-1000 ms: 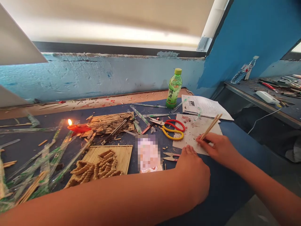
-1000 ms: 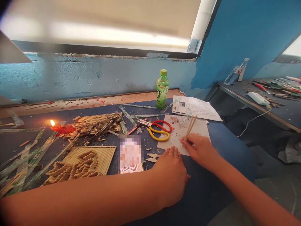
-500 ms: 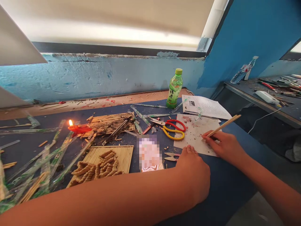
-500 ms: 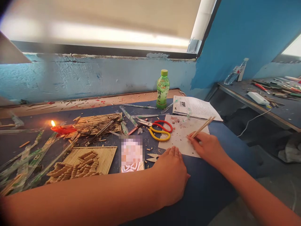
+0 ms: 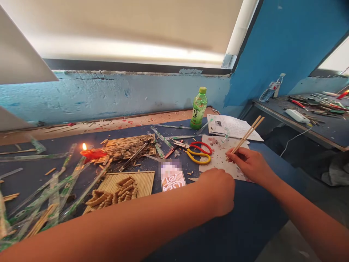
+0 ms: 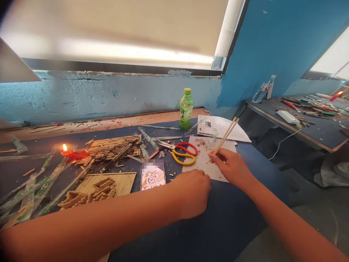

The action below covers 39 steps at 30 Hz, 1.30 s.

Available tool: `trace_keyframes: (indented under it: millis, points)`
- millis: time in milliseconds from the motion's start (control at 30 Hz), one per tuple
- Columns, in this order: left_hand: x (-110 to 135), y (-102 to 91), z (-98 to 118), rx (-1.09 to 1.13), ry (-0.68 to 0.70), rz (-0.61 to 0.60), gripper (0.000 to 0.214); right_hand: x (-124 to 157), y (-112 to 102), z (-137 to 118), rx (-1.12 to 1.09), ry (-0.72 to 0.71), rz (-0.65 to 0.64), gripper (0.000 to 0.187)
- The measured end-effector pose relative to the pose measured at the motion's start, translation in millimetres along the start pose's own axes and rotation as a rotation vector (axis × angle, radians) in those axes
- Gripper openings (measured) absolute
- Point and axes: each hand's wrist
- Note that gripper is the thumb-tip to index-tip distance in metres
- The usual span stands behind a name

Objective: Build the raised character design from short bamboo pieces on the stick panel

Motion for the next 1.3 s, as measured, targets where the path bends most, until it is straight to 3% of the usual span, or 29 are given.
trace_keyframes:
  millis: [67, 200, 333, 467, 533, 667, 800, 1000, 1300]
  points:
    - [8, -25.7, -7, 0.204, -0.057, 0.086, 0.03, 3, -2, -17, -0.047, -0.081, 0.028, 0.026]
    - [40, -61.5, -18, 0.714, -0.125, 0.161, 0.058, 8, 3, -58, -0.015, -0.358, 0.096, 0.029]
    - [80, -60.5, -29, 1.031, -0.181, 0.187, 0.036, 7, 16, -97, 0.046, -0.564, 0.085, 0.028]
    - [118, -55.2, -46, 1.135, -0.265, 0.357, 0.026, -8, 29, -123, -0.019, -0.691, 0.107, 0.039]
    - [137, -57.4, -53, 1.154, -0.313, 0.469, 0.022, -22, 34, -126, -0.035, -0.631, 0.081, 0.042]
    - [174, -59.0, -57, 1.138, -0.422, 0.671, 0.029, -51, 45, -110, 0.094, -0.376, -0.104, 0.032]
    - [196, -48.4, -61, 1.125, -0.418, 0.708, 0.033, -65, 60, -89, 0.193, -0.246, -0.24, 0.033]
    - [208, -39.9, -74, 1.164, -0.399, 0.711, 0.033, -72, 70, -85, 0.231, -0.174, -0.397, 0.035]
    - [225, -42.5, -75, 1.377, -0.315, 0.697, 0.032, -82, 72, -73, 0.266, 0.002, -0.399, 0.033]
Point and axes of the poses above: each hand's wrist, its own x-axis away from the middle knuckle, its own y-axis out of the palm, z = x × y, and after that the axes turned 7 degrees about y, right-handed
